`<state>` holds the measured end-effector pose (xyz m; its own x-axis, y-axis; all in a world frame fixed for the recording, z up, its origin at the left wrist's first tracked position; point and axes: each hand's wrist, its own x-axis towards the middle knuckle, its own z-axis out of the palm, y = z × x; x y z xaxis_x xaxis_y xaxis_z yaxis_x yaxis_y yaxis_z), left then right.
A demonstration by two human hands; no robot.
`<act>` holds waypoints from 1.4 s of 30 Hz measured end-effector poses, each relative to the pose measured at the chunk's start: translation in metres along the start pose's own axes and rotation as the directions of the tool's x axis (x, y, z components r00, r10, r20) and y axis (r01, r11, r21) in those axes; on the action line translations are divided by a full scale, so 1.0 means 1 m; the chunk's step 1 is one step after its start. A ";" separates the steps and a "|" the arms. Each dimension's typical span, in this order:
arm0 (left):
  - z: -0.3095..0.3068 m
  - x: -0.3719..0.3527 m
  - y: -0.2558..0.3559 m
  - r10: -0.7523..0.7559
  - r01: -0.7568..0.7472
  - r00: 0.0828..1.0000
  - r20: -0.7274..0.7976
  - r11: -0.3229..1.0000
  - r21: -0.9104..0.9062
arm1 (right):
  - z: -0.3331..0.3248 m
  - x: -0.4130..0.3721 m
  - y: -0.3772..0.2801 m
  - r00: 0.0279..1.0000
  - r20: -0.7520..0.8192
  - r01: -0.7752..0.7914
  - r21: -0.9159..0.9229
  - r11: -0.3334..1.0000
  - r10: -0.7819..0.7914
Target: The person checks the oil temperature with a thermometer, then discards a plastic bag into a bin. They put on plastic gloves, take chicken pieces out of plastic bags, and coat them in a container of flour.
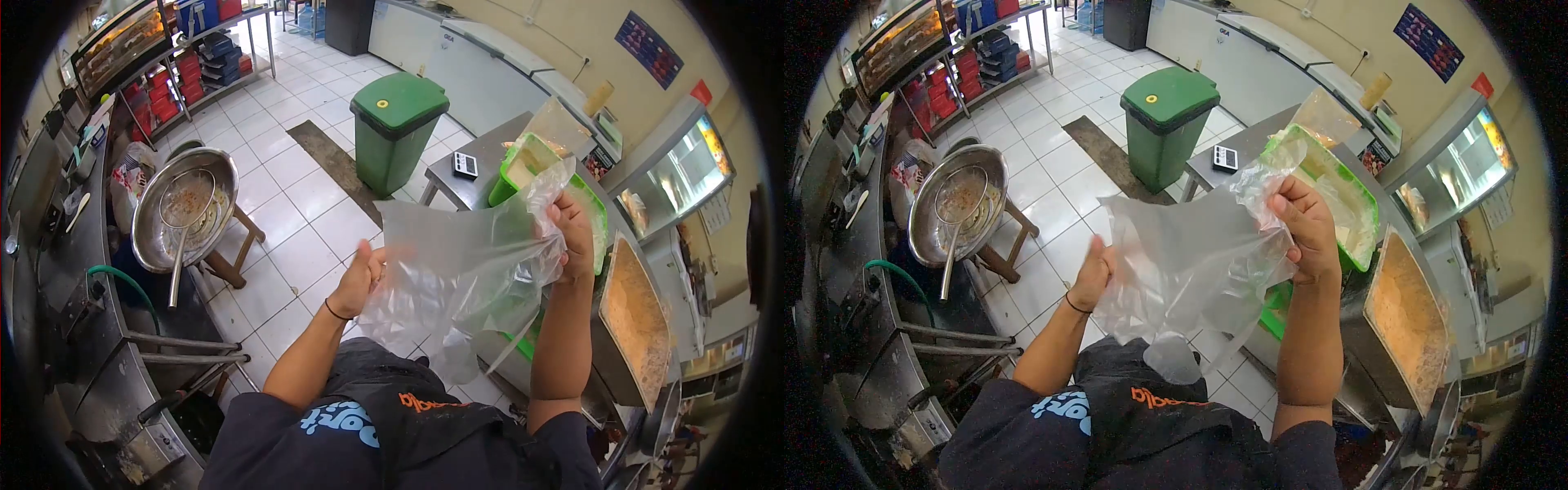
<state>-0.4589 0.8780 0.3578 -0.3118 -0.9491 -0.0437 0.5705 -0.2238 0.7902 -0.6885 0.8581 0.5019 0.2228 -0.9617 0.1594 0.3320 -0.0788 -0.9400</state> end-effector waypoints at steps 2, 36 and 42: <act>0.003 -0.001 0.011 0.050 -0.037 0.994 0.093 0.990 -0.133 | -0.011 0.000 0.012 0.999 -0.027 -0.040 -0.052 0.998 0.039; -0.047 -0.028 -0.016 -0.095 0.126 0.992 -0.083 0.778 0.615 | 0.015 -0.050 0.154 0.932 -0.060 -0.337 -0.508 0.793 0.358; -0.036 -0.017 -0.052 -0.092 0.023 0.990 0.106 0.850 0.526 | 0.042 -0.061 0.171 0.860 0.092 -0.437 -0.372 0.819 0.501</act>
<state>-0.4562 0.8979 0.2959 -0.4419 -0.8956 -0.0514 0.0782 -0.0955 0.9923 -0.6068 0.9146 0.3446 0.4429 -0.8427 -0.3062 -0.1663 0.2584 -0.9516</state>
